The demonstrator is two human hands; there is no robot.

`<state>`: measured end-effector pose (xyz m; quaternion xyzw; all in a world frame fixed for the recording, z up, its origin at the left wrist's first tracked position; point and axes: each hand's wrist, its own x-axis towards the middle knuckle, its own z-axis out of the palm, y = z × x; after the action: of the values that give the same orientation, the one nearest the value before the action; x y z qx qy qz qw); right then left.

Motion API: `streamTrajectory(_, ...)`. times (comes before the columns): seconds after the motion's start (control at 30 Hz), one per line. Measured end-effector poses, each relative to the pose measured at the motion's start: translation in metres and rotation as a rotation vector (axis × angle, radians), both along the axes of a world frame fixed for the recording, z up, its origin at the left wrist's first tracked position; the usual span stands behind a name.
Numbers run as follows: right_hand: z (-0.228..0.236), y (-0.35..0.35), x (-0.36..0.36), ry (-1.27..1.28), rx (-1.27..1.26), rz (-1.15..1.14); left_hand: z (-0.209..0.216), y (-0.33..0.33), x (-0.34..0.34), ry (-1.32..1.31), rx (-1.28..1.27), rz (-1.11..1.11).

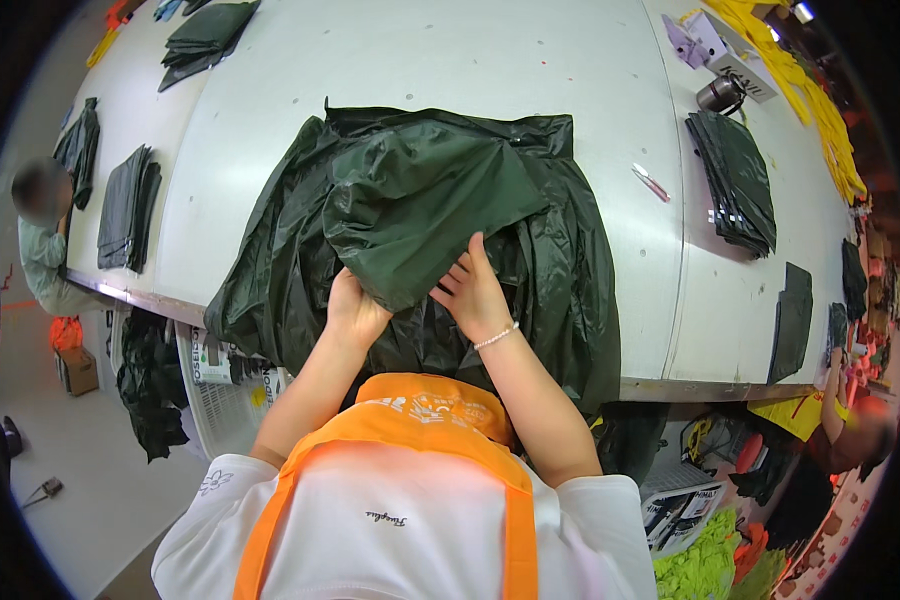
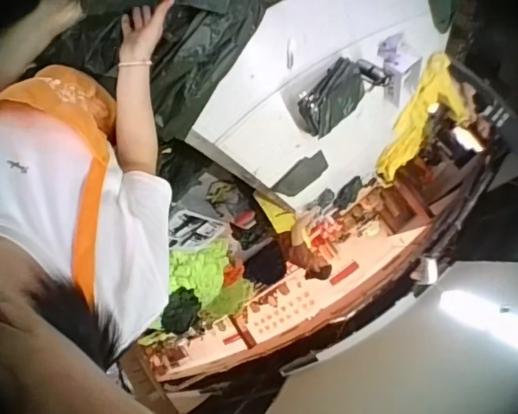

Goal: The person folds a dark green jacket on a white table, aligning the sleeves and smoothing the fabric. They then unfold the jacket, spread it flat, and use a small blade to cut a tag or thread near the collar before refolding the garment.

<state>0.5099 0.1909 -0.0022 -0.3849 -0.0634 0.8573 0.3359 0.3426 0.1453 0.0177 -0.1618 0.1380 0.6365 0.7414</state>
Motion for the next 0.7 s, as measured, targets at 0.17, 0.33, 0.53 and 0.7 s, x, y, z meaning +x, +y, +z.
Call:
streamTrajectory(0.17,0.025,0.042,0.013,-0.287,0.346,-0.262,-0.006,-0.018,0.03,0.413,0.111,-0.116)
streamTrajectory(0.33,0.019,0.061,0.099,-1.366,0.812,0.596,-0.001,-0.018,0.043,0.735,-0.254,-0.247)
streamTrajectory(0.53,0.075,0.046,0.048,-1.268,1.497,-0.024,-0.005,-0.022,0.046,0.922,-0.287,-0.254)
streamTrajectory(0.7,0.049,0.076,-0.005,-0.938,1.331,0.938,0.015,-0.015,0.043,1.019,-0.226,-0.203)
